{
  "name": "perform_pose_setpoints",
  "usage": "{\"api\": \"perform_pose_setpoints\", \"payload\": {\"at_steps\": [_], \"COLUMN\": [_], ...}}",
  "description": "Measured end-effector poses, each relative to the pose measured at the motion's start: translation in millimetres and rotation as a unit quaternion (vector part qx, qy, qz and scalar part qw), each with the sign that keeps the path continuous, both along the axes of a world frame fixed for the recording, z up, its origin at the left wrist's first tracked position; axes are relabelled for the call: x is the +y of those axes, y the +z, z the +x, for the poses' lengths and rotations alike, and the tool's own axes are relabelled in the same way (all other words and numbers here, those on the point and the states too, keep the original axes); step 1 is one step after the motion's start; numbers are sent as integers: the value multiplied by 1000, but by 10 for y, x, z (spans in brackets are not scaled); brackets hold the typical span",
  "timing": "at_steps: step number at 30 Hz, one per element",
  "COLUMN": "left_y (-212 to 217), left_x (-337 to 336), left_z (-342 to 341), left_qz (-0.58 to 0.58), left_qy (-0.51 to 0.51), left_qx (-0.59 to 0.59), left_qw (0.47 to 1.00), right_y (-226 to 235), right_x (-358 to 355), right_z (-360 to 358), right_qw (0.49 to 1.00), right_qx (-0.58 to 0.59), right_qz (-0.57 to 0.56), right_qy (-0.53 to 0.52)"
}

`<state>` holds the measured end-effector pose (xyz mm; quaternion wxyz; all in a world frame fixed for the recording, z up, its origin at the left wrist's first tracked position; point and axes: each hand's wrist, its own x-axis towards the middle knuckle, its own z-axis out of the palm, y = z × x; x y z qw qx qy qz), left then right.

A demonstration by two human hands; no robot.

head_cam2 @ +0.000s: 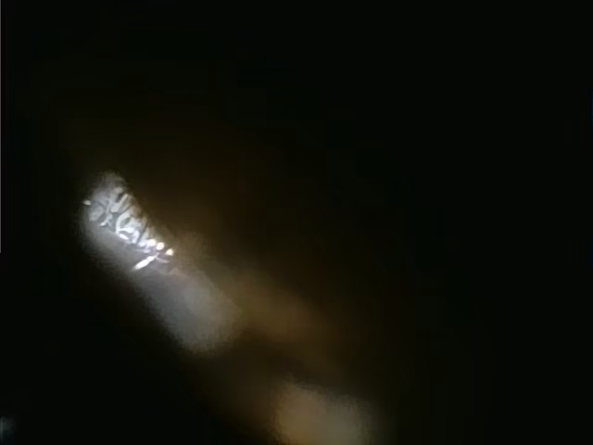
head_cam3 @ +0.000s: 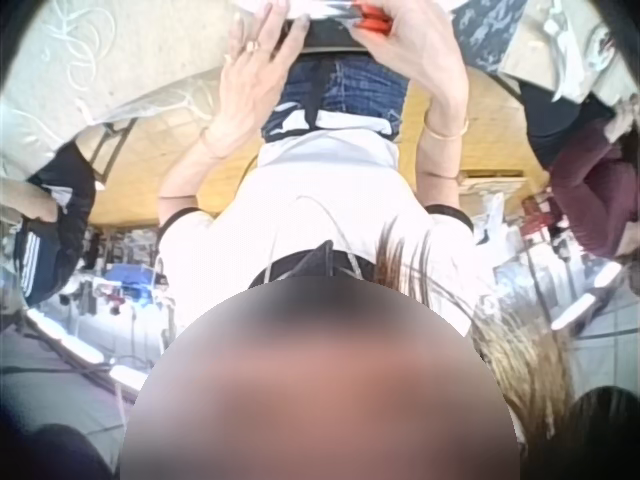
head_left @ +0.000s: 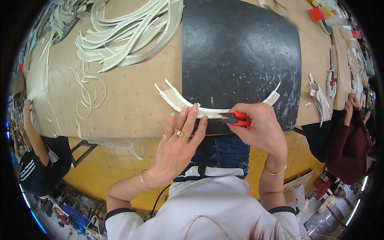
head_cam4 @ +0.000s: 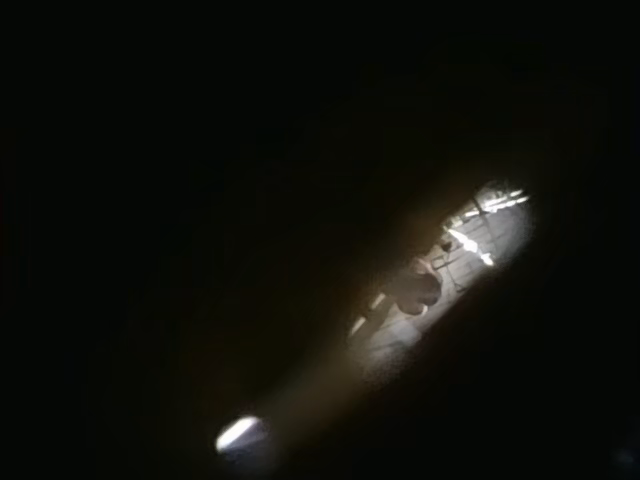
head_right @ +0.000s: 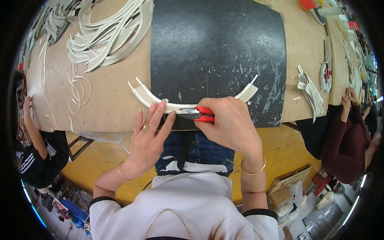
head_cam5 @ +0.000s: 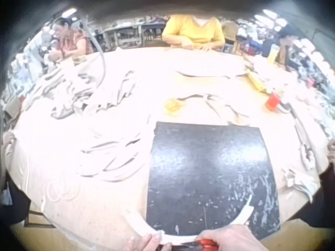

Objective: The person uses red-handled scissors to trim white fabric strips on a black cutting mat. They repeatedly cut along the edges of curved pieces, remove small offcuts, and place trimmed pieces aside on the table.

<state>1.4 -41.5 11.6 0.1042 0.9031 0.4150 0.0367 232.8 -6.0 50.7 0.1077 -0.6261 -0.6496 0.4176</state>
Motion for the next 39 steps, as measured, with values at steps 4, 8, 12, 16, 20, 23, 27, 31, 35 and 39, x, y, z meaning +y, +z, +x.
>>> {"api": "perform_pose_setpoints", "payload": {"at_steps": [4,8,12,16,20,23,27,31,35,39], "left_y": [2,3,-24,-67,-245,-393,-392,-279,-227,-231], "left_x": [0,-9,-23,-39,98,138,152,130,108,94], "left_z": [12,-11,-45,-84,-104,-161,-222,-141,-101,-131], "left_qz": [9,-39,-72,-56,27,43,70,88,109,132], "left_qy": [1,5,10,25,-22,-19,-30,-28,-35,-32], "left_qx": [-1,-12,-22,-40,-39,-69,-33,-68,-57,-41], "left_qw": [1000,999,997,997,999,997,997,993,992,990], "right_y": [41,76,63,10,-65,-167,-295,-359,-382,-391], "right_x": [-17,-64,-96,-96,-94,-107,-117,-108,-112,-120], "right_z": [-59,-115,-103,-114,-99,-78,-68,-69,-76,-78], "right_qw": [1000,998,996,997,991,987,980,980,976,977], "right_qx": [1,-25,-59,-46,-40,-6,20,31,38,31], "right_qz": [23,61,63,64,129,162,197,198,211,209], "right_qy": [-3,0,18,7,-12,-6,-17,-10,-24,-27]}}
